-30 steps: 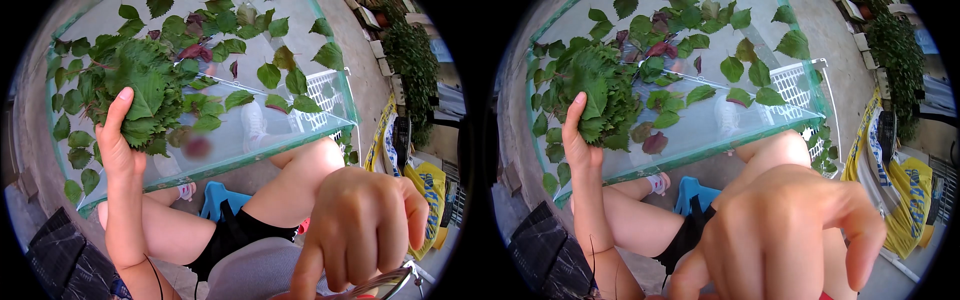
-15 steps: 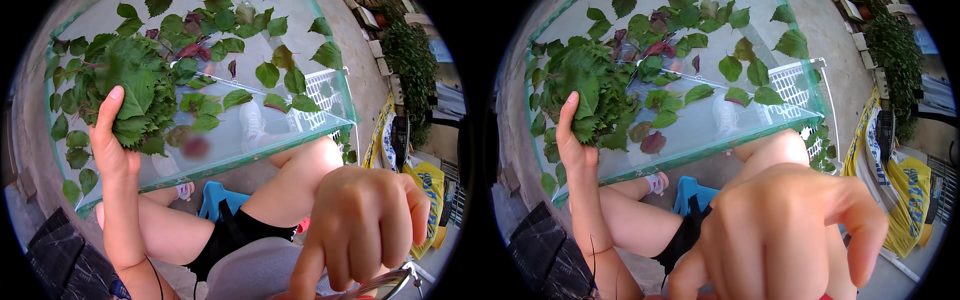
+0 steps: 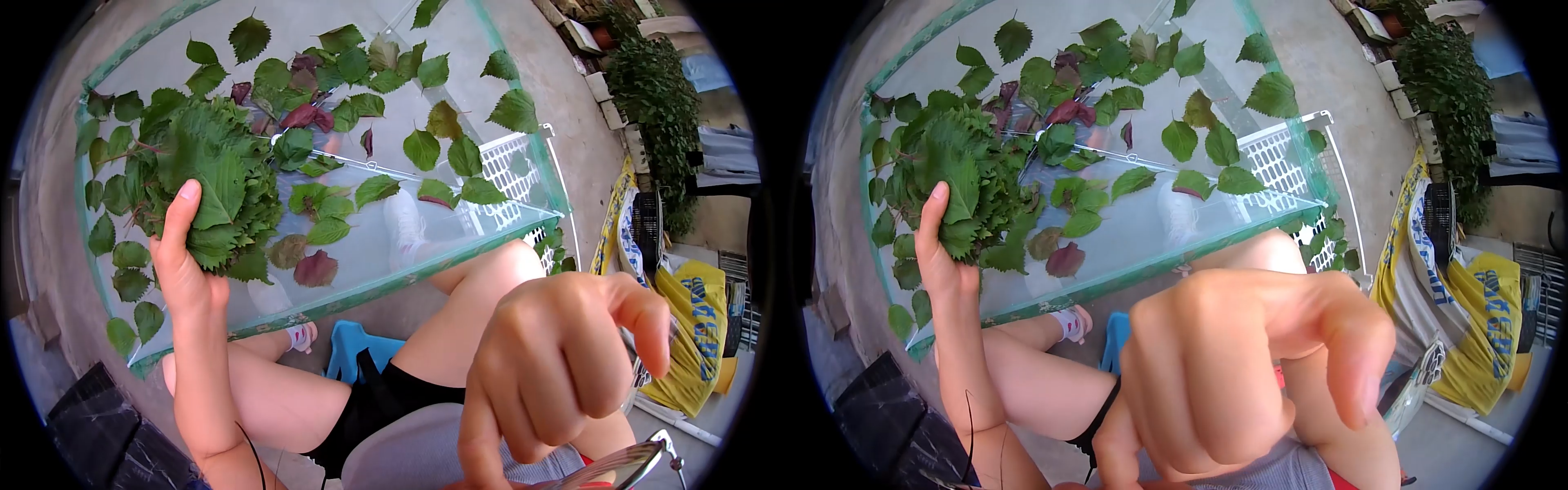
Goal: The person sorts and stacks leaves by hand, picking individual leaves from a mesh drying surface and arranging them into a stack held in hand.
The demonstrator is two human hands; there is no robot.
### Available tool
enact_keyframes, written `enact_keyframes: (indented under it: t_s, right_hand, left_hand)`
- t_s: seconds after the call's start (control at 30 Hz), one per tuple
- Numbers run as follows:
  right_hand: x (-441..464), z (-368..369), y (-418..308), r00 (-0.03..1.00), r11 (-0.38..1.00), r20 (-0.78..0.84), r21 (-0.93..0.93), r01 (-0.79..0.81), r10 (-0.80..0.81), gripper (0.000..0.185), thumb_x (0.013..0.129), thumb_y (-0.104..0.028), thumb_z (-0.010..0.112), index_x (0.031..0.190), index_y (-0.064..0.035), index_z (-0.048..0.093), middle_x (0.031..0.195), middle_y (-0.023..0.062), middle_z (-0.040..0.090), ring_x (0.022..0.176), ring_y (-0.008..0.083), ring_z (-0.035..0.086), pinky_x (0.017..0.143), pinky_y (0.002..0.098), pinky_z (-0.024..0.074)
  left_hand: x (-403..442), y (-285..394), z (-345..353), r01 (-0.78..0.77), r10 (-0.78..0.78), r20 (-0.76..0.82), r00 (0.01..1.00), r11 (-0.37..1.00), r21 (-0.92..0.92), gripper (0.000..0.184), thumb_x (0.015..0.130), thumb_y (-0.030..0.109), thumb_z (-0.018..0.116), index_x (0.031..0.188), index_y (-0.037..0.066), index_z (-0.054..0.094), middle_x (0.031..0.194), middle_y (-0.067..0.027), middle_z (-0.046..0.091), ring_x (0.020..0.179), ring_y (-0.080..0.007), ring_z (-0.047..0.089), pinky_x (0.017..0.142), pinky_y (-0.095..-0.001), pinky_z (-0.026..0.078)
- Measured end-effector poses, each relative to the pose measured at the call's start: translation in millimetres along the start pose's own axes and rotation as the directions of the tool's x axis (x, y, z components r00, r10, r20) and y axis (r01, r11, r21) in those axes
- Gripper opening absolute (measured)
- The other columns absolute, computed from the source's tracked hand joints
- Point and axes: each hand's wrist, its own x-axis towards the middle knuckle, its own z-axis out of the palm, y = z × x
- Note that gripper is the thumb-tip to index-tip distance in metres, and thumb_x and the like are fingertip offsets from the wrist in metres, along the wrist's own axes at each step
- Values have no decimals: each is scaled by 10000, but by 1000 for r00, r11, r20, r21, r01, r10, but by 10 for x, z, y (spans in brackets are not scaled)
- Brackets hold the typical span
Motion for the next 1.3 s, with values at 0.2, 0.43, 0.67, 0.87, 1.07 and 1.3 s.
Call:
enact_keyframes:
  t_s: [0.2,0.43,0.67,0.87,1.07,1.3]
  right_hand:
    - [-20,-23,192,987,989,-66,-40,142,-144,384,882,-357,611,753,-2,680,501,-10,406,421,121,424,807,474,472]
    - [-71,-43,22,981,977,-176,-184,-112,79,358,871,-312,558,639,-45,496,591,29,396,483,206,407,560,348,372]
    - [-63,-199,-163,900,921,-437,-355,-161,-11,312,903,-262,481,671,-54,466,554,-15,376,503,91,290,473,257,260]
    - [-47,-199,-277,863,847,-505,-461,-264,-6,382,945,-278,418,659,-47,520,482,-21,352,416,72,230,396,244,204]
    - [-121,-254,-584,753,741,-609,-620,-256,-249,335,928,-264,466,681,-60,561,489,-28,390,396,56,257,384,239,187]
    - [-234,-530,-701,409,517,-764,-642,-567,-499,193,852,-200,597,735,-47,576,499,-31,438,400,51,280,396,243,186]
  left_hand:
    - [20,-5,-41,16,-16,-11,1000,1000,11,357,850,201,684,1115,-24,603,1074,-110,663,945,-203,652,887,-335,511]
    - [-31,88,0,35,-34,12,999,997,-68,412,840,121,682,1200,-25,544,1090,-116,647,953,-210,651,864,-355,530]
    - [-140,258,-20,-63,63,-6,998,995,-81,342,841,159,688,1126,-10,605,1068,-116,669,960,-226,653,889,-367,514]
    - [-244,303,-25,-282,281,-75,957,959,-1,345,817,151,713,1105,-11,617,1057,-110,671,927,-223,660,853,-363,529]
    - [-577,574,152,-335,334,-37,942,942,-14,341,817,143,710,1100,-22,614,1039,-114,667,913,-220,660,822,-362,543]
    - [-261,361,180,-473,472,-55,880,881,-7,397,794,87,723,1143,-42,585,1076,-111,645,897,-202,653,792,-343,553]
